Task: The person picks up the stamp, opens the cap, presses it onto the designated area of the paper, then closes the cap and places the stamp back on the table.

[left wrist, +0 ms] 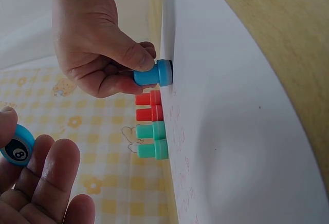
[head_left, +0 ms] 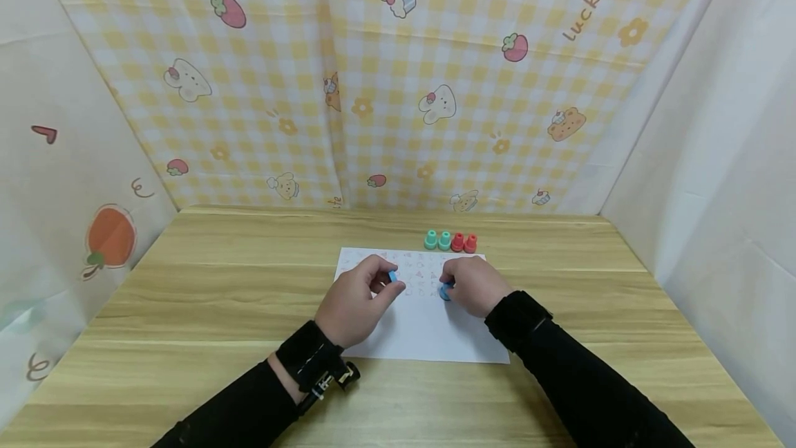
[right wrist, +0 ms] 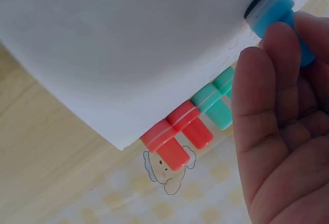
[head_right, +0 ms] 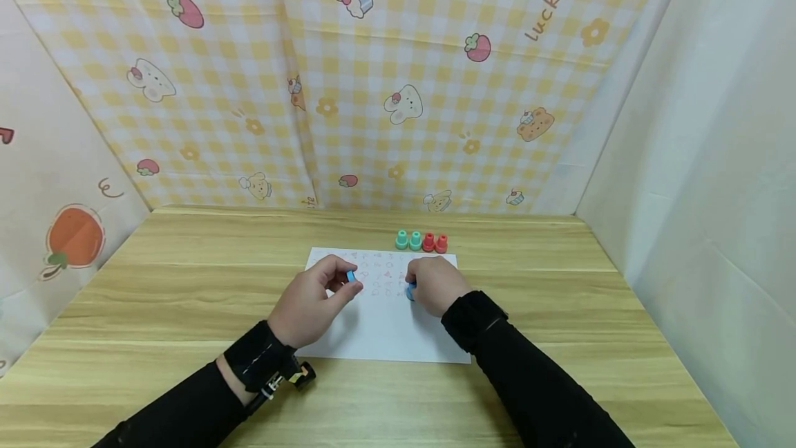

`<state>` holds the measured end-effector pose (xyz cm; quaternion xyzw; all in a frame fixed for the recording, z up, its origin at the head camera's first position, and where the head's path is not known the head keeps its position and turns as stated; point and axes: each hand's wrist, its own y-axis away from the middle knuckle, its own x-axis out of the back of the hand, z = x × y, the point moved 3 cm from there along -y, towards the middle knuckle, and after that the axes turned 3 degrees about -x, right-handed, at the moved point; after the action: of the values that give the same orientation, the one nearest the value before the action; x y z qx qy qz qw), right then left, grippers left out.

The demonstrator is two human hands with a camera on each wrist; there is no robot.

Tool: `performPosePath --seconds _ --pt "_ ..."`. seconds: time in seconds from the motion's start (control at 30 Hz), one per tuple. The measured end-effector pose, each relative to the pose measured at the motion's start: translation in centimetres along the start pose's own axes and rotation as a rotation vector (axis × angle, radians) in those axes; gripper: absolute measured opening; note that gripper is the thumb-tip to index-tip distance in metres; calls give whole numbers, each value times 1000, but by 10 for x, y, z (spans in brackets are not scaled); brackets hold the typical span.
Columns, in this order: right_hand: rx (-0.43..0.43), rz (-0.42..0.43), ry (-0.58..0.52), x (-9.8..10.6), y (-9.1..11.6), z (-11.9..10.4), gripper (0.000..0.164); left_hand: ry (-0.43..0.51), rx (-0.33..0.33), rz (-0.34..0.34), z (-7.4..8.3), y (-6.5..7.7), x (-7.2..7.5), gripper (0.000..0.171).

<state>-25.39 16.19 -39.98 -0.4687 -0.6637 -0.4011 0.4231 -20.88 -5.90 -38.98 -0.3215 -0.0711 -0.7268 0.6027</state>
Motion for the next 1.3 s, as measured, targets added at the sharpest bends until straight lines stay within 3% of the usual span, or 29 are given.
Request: performPosePath --seconds 1.1,1.2,1.3 --pt "-8 -10 -18 1 0 -1 4 3 -1 3 -2 0 0 18" --pt "0 -10 -56 4 1 2 6 5 2 1 -2 0 0 18" --pt "-14 44 -155 15 5 8 8 4 -2 -2 -2 -1 0 19"
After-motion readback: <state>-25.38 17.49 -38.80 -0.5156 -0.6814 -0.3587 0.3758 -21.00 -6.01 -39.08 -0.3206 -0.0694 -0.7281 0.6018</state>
